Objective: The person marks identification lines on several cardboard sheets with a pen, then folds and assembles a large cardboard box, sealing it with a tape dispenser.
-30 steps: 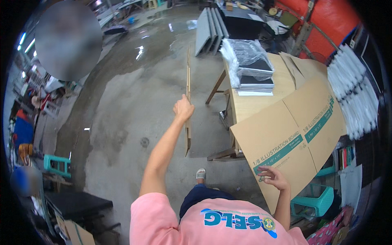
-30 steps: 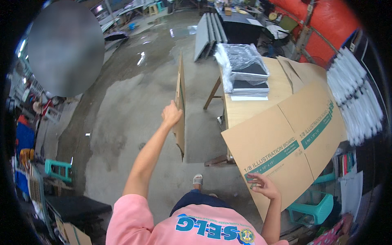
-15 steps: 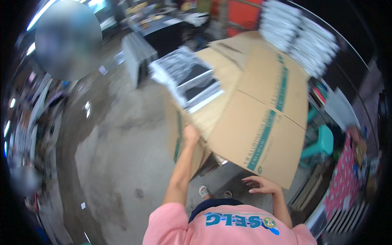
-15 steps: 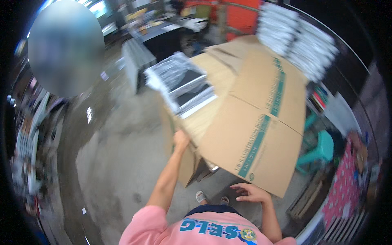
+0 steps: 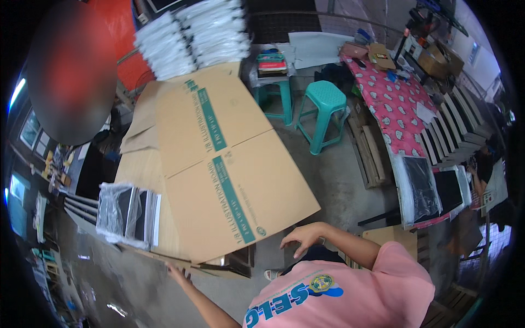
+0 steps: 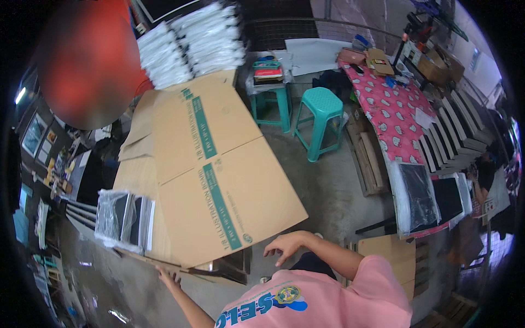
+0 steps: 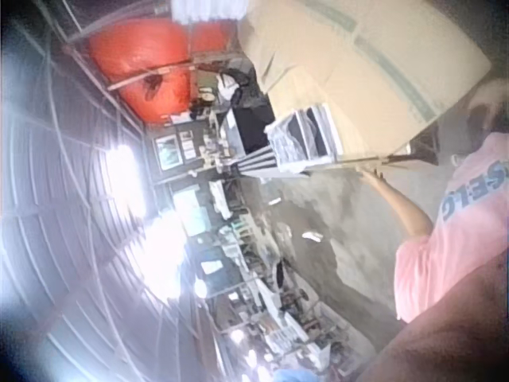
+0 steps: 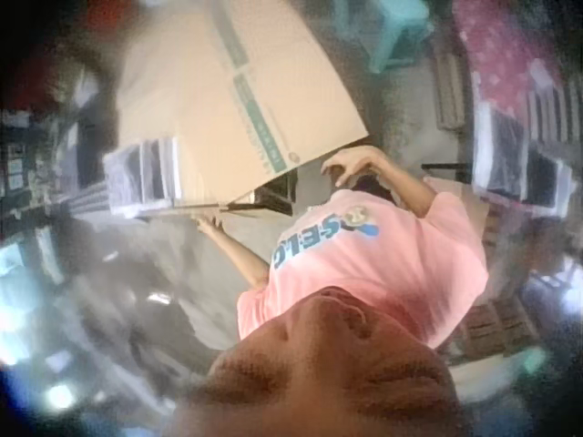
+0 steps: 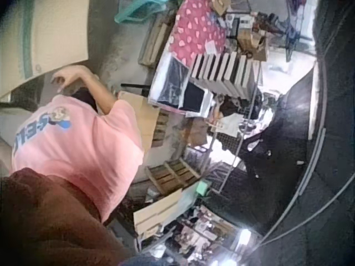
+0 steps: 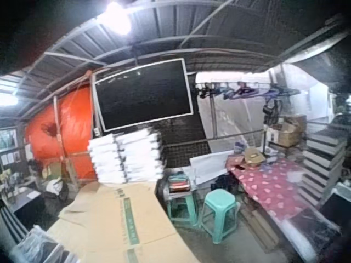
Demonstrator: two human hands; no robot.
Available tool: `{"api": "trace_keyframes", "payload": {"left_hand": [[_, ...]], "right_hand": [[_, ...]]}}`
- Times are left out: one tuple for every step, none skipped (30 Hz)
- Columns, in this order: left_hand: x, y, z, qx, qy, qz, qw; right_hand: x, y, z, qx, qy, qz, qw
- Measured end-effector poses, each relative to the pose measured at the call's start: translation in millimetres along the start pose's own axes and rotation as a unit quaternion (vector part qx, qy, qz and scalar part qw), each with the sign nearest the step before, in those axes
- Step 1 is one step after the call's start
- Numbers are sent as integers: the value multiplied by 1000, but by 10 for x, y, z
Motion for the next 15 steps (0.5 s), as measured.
{"api": "trace_keyframes", "payload": {"left_hand": [[88,-46,-65,-5,45,19,999],[208,-58,-118,-11,92,36,995],[349,-19,-233,-89,239,97,962],[266,-27,-448,-151,365,160,905],[-36,17,-722,-217,370,155,890],[-660,224,-1311,-287,358,157,875],[-1129,472,-1950,-357,357,153,849],[-1554,696,-2492,-394,314,123,855],[-1998,883,-2969,-428,272,94,857],[-2430,1025,-3348,-508,236,75,825],[-2862,1114,-3695,-581,194,58,788],[-3346,1144,-4031,-611,113,24,783],[-3821,1140,-4368,-634,31,-14,773],[-4257,1115,-4667,-658,-19,6,753],[-4679,1078,-4942,-679,-69,26,731]], "right_hand": [[71,79,-193,10,5,17,1000],[154,135,-387,22,8,32,999],[331,204,-666,15,0,87,996],[400,482,-952,44,14,121,992],[535,598,-1218,20,15,103,994],[636,722,-1576,-13,29,97,995],[783,776,-1858,-41,22,59,997],[927,875,-2033,-58,21,27,998],[1071,988,-2173,-74,17,-5,997],[1203,1084,-2292,-90,11,-38,995],[1331,1184,-2391,-87,51,-56,993],[1439,1306,-2508,-90,92,-73,989],[1553,1411,-2644,-97,133,-93,982],[1663,1459,-2757,-87,172,-81,978],[1770,1496,-2860,-77,211,-69,972]]}}
Point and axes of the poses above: each hand's wrist, its own z-axis towards the middle knuckle, its own x-axis out of the back of the hand, y = z × x, the point moved 4 cm from there along z, towards the middle knuckle, and after that the axes turned 6 degrees about x, right-handed, at the moved point
